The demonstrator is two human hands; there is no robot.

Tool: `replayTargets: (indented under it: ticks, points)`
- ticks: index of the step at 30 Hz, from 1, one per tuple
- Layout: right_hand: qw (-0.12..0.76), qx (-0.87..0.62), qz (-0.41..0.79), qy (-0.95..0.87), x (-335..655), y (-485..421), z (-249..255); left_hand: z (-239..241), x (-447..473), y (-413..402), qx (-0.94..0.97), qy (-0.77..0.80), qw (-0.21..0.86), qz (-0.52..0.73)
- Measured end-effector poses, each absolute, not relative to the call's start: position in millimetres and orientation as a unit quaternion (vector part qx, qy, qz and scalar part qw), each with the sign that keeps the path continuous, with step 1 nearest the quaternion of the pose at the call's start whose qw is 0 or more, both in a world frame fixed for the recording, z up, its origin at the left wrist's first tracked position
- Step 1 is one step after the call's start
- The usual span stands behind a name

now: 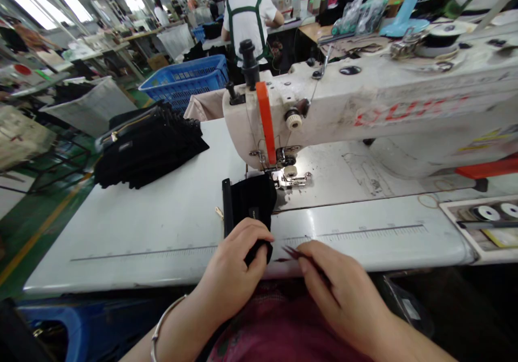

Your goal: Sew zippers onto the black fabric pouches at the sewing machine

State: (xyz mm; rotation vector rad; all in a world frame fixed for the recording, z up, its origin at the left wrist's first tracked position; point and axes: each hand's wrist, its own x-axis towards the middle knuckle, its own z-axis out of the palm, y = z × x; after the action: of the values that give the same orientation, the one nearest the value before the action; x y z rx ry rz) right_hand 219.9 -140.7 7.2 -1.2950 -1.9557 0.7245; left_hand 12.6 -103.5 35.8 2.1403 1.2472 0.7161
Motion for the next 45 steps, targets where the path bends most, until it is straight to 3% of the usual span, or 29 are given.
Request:
replayTargets:
  ticks: [5, 8, 11, 15, 18, 22, 30, 45]
  points:
    - [0.194, -0.658, -0.005, -0.727, 305, -98, -7, 20, 21, -117, 0.85, 0.431, 0.202, 0.224]
    - [0.211, -0.633, -0.09, -0.739, 323, -87, -11, 9, 22, -120, 0.853, 0.422, 0.215, 0.22]
    - [0.294, -0.509, -0.045, -0.808, 297, -101, -9, 4, 20, -118, 0.837, 0.426, 0.223, 0.261]
    - [0.304, -0.351, 0.094, -0.88, 239, -125, -13, 6, 16, -116, 0.831, 0.426, 0.228, 0.275]
    - [0.331, -0.354, 0.088, -0.871, 217, -128, -19, 9, 13, -117, 0.817, 0.437, 0.241, 0.288]
    - [0.346, -0.326, 0.1, -0.874, 213, -125, -22, 12, 11, -119, 0.819, 0.426, 0.18, 0.34]
    - [0.375, -0.312, 0.083, -0.869, 215, -129, -23, 6, 13, -121, 0.893, 0.353, 0.132, 0.245]
    - [0.353, -0.327, 0.083, -0.873, 226, -133, -21, 8, 3, -122, 0.861, 0.373, 0.202, 0.282]
